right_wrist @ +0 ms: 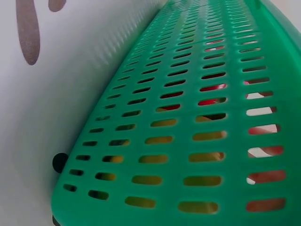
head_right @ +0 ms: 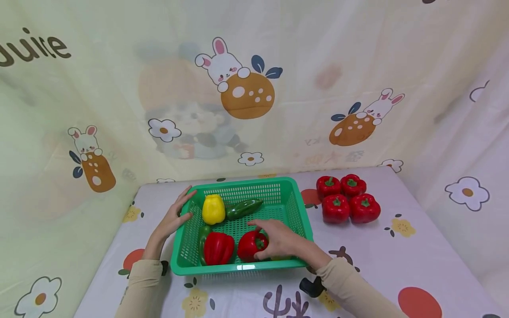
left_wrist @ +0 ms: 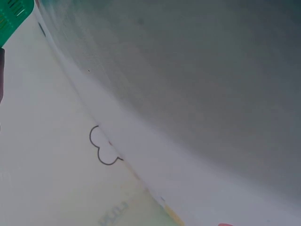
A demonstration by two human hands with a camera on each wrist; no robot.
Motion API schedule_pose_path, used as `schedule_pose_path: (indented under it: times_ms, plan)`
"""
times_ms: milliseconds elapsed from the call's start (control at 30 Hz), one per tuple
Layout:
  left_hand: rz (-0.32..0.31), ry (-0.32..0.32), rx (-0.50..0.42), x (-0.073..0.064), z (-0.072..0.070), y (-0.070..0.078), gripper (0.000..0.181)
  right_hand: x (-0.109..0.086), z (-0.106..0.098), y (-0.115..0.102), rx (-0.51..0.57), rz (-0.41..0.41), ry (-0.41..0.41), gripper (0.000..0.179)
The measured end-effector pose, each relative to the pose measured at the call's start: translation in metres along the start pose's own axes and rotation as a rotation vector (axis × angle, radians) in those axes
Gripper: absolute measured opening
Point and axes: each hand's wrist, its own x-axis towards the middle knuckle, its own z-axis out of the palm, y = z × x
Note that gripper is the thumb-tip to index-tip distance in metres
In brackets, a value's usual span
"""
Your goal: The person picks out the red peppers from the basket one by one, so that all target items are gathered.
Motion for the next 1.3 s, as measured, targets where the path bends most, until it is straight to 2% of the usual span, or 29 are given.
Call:
schedule_pose_path:
  times_ms: [67, 167, 400, 700, 933, 1167, 1300]
  plan:
    - [0.001, -0.009, -0.006, -0.001, 0.000, 0.012, 0.068, 0.000, -0.001, -0.001, 0.009, -0.012, 0.018, 0.078]
    - [-0.007, -0.010, 0.008, -0.001, 0.000, 0.015, 0.067, -0.001, -0.001, -0.001, 0.027, -0.027, 0.040, 0.076]
    - [-0.002, -0.011, -0.009, 0.000, 0.001, 0.015, 0.068, -0.003, -0.008, -0.006, 0.101, -0.077, 0.123, 0.068]
    - [0.001, -0.013, -0.012, 0.001, 0.001, 0.014, 0.068, -0.009, -0.024, -0.009, 0.143, -0.074, 0.194, 0.062]
    - [-0.009, -0.014, -0.013, -0.001, 0.001, 0.015, 0.068, -0.020, -0.042, -0.004, 0.145, -0.061, 0.272, 0.063]
    - [-0.008, -0.004, 0.000, -0.002, 0.001, 0.018, 0.068, -0.036, -0.069, 0.001, 0.107, -0.078, 0.350, 0.064]
    - [-0.006, -0.003, 0.003, -0.003, 0.001, 0.018, 0.068, -0.048, -0.083, 0.005, 0.077, -0.042, 0.397, 0.064]
